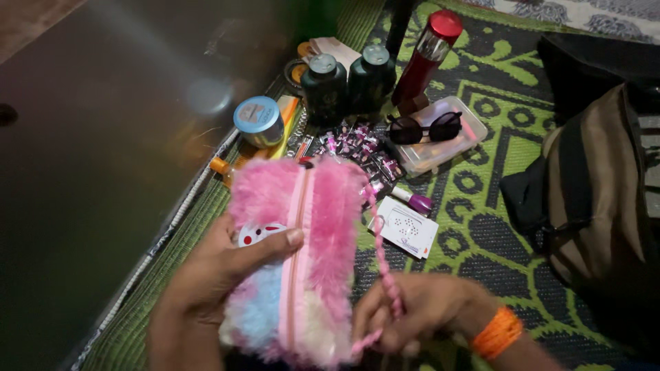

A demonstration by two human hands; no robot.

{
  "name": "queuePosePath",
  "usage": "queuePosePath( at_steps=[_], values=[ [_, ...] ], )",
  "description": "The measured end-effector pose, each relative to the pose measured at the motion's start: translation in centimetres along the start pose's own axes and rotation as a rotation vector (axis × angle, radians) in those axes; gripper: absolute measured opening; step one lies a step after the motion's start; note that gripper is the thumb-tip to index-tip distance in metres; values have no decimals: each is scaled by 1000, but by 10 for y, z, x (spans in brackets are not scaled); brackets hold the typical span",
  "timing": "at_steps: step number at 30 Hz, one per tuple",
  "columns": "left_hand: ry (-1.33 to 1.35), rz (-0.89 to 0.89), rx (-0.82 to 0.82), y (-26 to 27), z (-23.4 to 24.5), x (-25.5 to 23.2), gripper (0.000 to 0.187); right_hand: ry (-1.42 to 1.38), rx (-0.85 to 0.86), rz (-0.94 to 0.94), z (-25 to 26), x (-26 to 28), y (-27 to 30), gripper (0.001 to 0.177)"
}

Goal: The person organizes small accessories and toiletries on a mat, then places them into a pink fuzzy pouch and a black backpack. They handle hair clips, a beaded bracelet, nail polish, and green bottles, arranging them inside the bag.

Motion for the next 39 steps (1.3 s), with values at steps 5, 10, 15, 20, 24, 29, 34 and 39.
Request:
queuePosePath(
  at_steps=[5,10,15,20,24,29,34,39],
  values=[
    [-28,-82,46,-2,6,0,77,186,-359,68,10,78,44,33],
    [-471,-141,-230,-4,-7,-8,65,350,-577,3,4,115,58,49],
    [-1174,-159,-613,1,-64,-11,76,557,-892,-72,-25,121,40,55],
    [-1373,-249,-557,0,-127,12,76,690,-981,-55,-56,130,-2,61],
    [-1330,-314,-586,-7,-134,23,65,759,-1111,-90,-70,134,-27,64],
    [-1284,-705,-709,-28,-136,45,61,475,-955,335,-61,130,-26,50],
    [-1208,-663,-237,-50,-104,56,79,355,-1137,232,-25,104,-18,31],
    [-638,-350,-256,-57,-48,21,98,230,-1093,312,-2,108,-8,31]
  ],
)
Point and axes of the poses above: each hand's wrist, its own y-axis away from the middle knuckle, its own z-axis out of the back of the hand, x = y × z, the point moved 1 cm from there along -y, towards the middle knuckle, and after that the axes turned 10 degrees about z, right-handed, at the moved point
